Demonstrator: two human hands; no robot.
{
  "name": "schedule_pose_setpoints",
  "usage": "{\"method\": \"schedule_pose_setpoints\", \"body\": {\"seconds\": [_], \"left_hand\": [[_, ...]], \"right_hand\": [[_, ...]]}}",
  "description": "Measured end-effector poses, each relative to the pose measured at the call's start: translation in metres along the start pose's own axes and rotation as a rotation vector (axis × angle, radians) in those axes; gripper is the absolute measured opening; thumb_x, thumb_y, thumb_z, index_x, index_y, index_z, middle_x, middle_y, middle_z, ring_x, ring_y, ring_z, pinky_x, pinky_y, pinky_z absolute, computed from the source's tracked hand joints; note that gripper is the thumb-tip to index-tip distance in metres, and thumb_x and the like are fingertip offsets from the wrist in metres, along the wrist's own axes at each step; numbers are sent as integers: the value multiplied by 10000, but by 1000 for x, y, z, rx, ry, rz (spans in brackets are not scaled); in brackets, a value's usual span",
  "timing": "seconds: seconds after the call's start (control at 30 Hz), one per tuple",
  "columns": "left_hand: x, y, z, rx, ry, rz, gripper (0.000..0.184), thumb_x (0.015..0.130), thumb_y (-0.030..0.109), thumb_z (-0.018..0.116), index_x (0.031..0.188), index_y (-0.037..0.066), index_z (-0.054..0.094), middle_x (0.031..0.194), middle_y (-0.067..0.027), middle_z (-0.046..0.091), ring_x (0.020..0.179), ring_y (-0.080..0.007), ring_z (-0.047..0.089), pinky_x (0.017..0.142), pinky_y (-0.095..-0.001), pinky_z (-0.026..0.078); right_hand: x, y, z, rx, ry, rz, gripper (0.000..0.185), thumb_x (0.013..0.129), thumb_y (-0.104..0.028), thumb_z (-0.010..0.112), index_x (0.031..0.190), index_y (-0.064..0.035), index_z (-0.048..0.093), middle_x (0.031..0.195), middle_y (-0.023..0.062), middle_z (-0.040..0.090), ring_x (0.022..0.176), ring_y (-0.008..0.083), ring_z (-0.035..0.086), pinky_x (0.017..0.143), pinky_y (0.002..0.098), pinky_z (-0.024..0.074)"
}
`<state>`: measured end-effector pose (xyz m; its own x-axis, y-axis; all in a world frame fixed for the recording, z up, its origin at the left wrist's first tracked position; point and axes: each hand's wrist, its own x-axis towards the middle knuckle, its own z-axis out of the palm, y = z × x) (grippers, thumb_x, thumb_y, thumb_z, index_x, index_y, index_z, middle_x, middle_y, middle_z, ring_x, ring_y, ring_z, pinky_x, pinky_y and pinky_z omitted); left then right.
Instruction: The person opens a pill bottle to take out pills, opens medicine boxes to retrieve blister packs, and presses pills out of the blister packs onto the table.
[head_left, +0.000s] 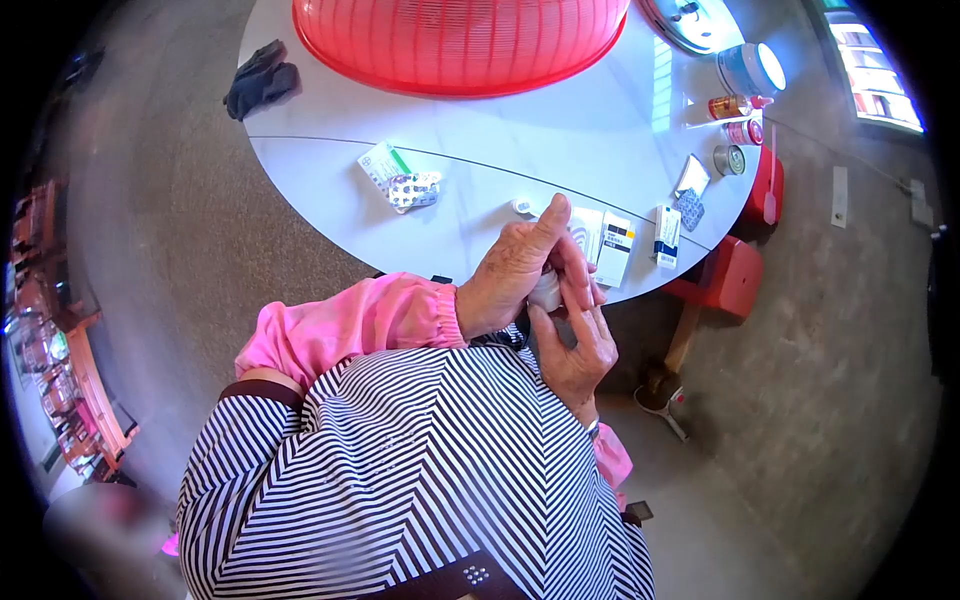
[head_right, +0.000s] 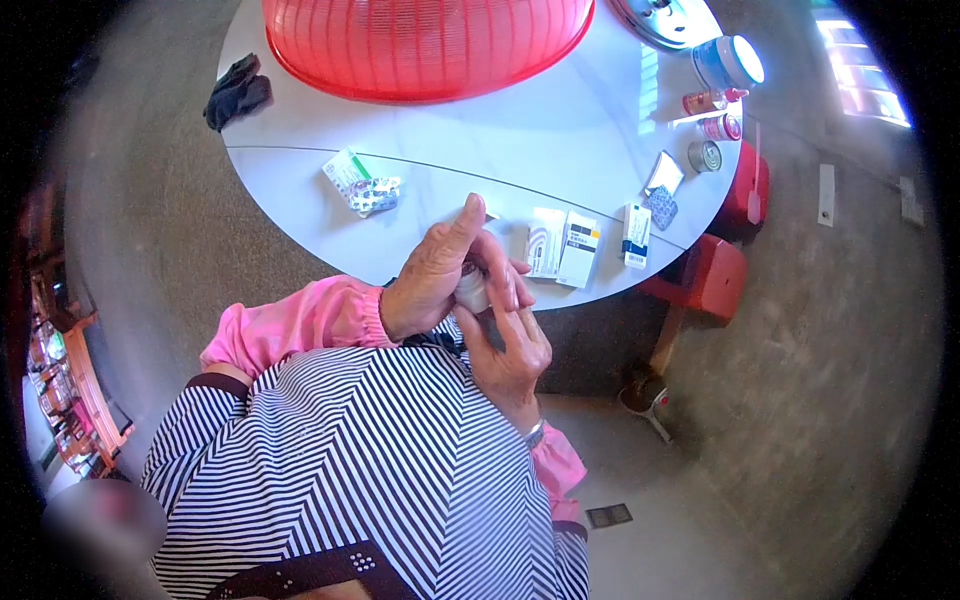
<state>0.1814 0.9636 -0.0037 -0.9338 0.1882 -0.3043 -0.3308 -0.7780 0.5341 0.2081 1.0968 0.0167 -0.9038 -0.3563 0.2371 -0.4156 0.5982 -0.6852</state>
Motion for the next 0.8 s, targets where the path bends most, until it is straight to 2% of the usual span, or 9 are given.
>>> {"method": "schedule_pose_setpoints", "body": {"seconds": [0.03,0.13,0.23,0.33,0.43,0.53,0.63,0.73,0.8], "left_hand": [[2,0,0,29,6,13,731,974,583,274,611,31,586,568,-119,610,701,-256,677,927,-392,480],[4,1,1,80,7,36,729,978,581,259,568,52,548,539,-109,594,670,-244,674,931,-391,473],[5,0,-3,80,-32,37,730,977,583,257,549,62,535,517,-104,581,670,-244,674,937,-395,469],[5,1,-8,106,-65,55,744,978,582,257,542,56,553,504,-100,576,679,-242,676,941,-394,466],[3,4,-10,187,-85,82,772,980,583,241,544,43,579,519,-105,593,692,-242,676,948,-397,460],[1,6,-10,230,-81,84,810,981,588,201,555,29,603,557,-116,620,715,-255,673,964,-409,445],[1,6,-12,119,-77,51,824,987,577,163,588,21,621,612,-139,641,779,-279,670,979,-428,431],[3,6,-17,-3,-79,51,808,992,561,149,666,8,640,708,-174,663,860,-297,661,983,-440,426],[2,10,-13,-96,-24,72,787,995,553,157,728,-3,647,781,-199,674,913,-301,652,975,-432,434]], "right_hand": [[0,0,-1,-8,-5,-12,420,726,-57,771,1105,68,639,991,246,664,930,320,680,761,348,550],[-2,-3,3,87,19,156,357,766,-50,746,1084,75,641,958,199,679,878,264,684,739,328,548],[-12,4,8,505,85,461,298,824,-36,696,1089,85,632,954,143,678,842,202,669,731,293,544],[-9,-6,9,795,70,665,268,865,-32,655,1102,88,622,985,119,666,837,174,657,733,268,546],[-5,1,7,1015,-40,795,296,863,-44,664,1125,83,612,1006,139,660,838,174,659,734,265,554],[8,-6,6,1132,-17,803,294,859,-41,666,1123,76,615,1021,147,657,830,176,661,717,267,560],[8,-4,11,1034,-57,729,287,848,-41,676,1103,79,622,1005,137,664,806,173,663,686,269,556],[3,-2,12,691,-133,650,285,802,-52,718,1051,65,640,966,139,680,770,185,671,659,277,548],[5,-8,15,355,-79,326,308,766,-69,750,1030,51,646,942,148,682,756,201,675,659,284,544]]}}
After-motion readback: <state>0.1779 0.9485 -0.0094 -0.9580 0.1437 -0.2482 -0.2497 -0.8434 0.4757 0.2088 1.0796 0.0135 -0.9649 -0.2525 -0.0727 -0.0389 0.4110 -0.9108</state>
